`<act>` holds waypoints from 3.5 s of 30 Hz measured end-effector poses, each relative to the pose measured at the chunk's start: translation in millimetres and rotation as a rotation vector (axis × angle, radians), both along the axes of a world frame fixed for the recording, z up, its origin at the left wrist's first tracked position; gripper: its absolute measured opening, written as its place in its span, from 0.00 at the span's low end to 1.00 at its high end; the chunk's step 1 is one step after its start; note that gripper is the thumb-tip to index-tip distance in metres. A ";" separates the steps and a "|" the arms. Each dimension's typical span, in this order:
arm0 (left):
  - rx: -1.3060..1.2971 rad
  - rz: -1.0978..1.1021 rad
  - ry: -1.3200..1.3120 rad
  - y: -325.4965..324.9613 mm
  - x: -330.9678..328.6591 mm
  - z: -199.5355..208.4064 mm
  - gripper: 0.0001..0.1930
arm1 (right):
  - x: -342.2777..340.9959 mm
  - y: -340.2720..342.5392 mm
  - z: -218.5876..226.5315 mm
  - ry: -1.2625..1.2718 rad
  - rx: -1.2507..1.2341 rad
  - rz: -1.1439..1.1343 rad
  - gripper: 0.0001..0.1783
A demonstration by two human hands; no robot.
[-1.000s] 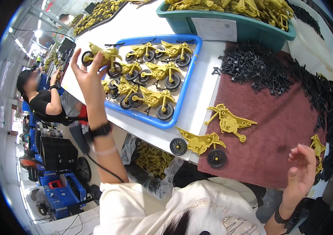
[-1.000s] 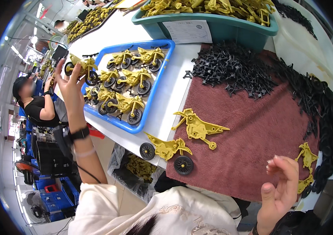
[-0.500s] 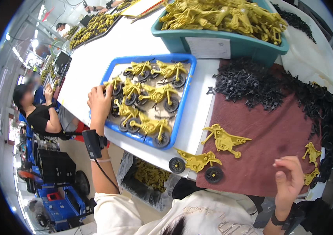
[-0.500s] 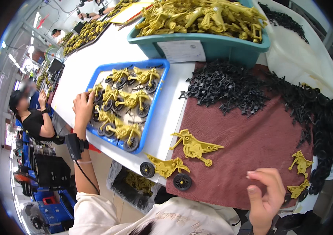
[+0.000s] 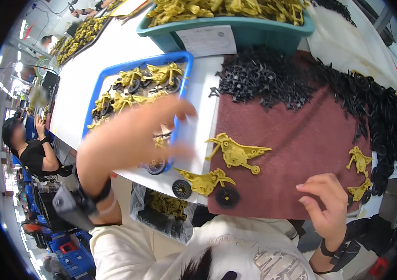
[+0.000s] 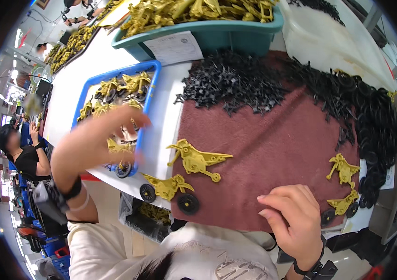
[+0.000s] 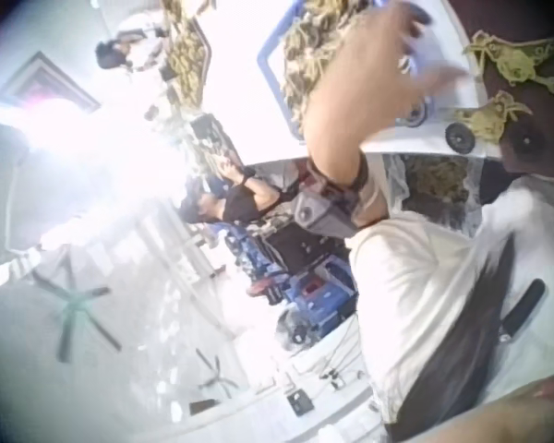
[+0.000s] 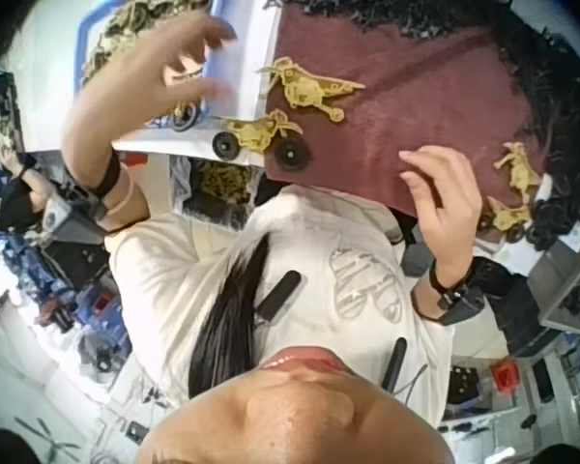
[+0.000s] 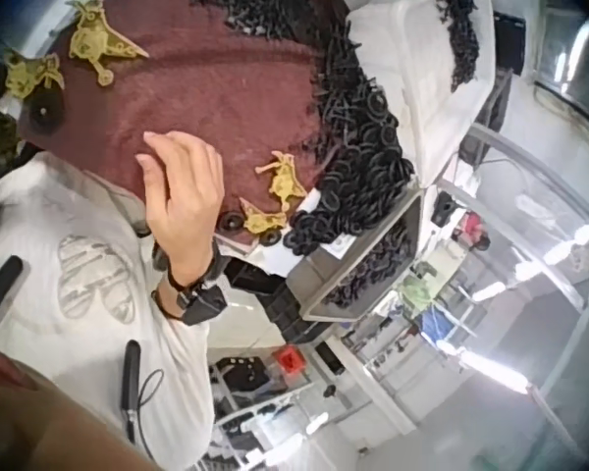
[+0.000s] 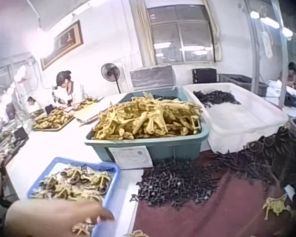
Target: Assemble plastic toy motorcycle parts including frames, wheels, and handles.
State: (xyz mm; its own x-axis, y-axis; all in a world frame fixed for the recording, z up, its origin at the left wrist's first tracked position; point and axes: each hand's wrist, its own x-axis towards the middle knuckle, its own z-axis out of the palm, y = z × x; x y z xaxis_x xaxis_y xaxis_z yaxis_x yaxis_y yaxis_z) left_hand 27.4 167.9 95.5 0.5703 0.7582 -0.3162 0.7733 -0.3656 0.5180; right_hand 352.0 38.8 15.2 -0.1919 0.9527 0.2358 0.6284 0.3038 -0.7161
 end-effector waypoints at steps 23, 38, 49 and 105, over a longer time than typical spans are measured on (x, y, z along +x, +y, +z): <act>0.328 -0.155 -0.202 9.5 109.0 -47.8 0.18 | 51.2 -17.4 9.4 -0.017 0.032 -0.107 0.10; 0.531 -0.183 -0.128 48.4 124.2 -77.2 0.07 | 136.1 136.7 9.8 -0.536 0.145 0.053 0.11; 0.642 -0.066 -0.301 29.0 101.6 -64.9 0.07 | 118.2 149.9 8.1 -0.566 -0.105 -0.175 0.15; 0.500 0.271 -0.064 -154.1 118.1 -113.3 0.09 | -8.3 71.6 -6.4 0.188 -0.667 0.233 0.10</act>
